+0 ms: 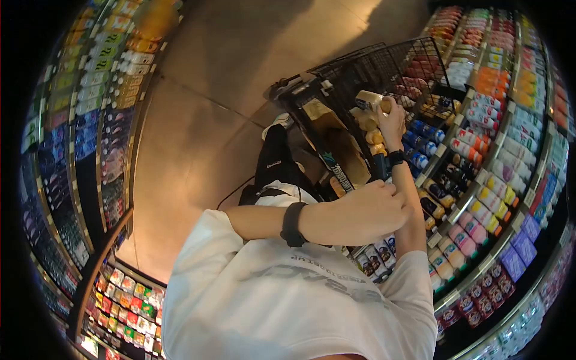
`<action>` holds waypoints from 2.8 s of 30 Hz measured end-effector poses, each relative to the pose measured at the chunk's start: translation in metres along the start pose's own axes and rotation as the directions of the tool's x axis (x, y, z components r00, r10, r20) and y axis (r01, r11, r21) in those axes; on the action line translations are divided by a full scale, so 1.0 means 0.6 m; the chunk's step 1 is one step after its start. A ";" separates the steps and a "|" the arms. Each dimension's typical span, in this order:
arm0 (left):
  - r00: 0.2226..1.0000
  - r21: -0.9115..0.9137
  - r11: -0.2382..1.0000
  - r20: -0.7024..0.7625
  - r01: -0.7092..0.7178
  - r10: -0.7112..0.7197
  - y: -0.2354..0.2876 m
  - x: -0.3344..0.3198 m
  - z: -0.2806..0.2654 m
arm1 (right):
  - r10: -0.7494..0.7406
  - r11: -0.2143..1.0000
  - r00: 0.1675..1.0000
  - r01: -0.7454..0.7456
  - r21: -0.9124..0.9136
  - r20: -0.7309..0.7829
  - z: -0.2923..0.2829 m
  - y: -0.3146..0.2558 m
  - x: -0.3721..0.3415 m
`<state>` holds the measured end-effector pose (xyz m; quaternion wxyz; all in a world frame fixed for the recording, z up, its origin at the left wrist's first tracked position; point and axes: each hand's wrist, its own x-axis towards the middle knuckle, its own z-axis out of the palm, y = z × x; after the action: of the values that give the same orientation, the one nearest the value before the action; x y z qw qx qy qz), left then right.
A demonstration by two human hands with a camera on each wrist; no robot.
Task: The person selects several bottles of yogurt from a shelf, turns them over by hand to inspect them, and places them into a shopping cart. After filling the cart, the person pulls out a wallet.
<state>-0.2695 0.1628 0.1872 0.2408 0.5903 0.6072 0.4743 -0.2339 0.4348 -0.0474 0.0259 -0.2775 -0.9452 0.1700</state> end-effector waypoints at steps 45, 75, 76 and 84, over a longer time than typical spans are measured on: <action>0.489 -0.330 0.906 0.763 -0.266 0.422 0.218 0.212 0.260 | 0.294 0.743 -0.264 -0.542 0.393 -0.919 -0.802 0.147 -1.035; 0.604 -0.589 0.807 0.626 -0.049 0.494 0.332 0.208 0.326 | 0.621 0.778 0.003 0.117 0.617 -0.784 -0.636 -0.131 -0.916; 0.576 -0.654 0.755 0.634 0.043 0.516 0.342 0.200 0.334 | 0.651 0.727 0.104 0.199 0.657 -0.752 -0.624 -0.135 -0.901; 0.552 -0.520 0.758 0.793 0.394 0.257 0.380 0.148 0.353 | 0.735 0.564 0.239 0.305 0.767 -0.635 -0.569 -0.149 -0.815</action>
<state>0.0058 0.2748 0.3153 0.7052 0.5930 0.2398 0.3058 0.1819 0.2086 0.3258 0.6725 -0.4266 -0.4833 0.3637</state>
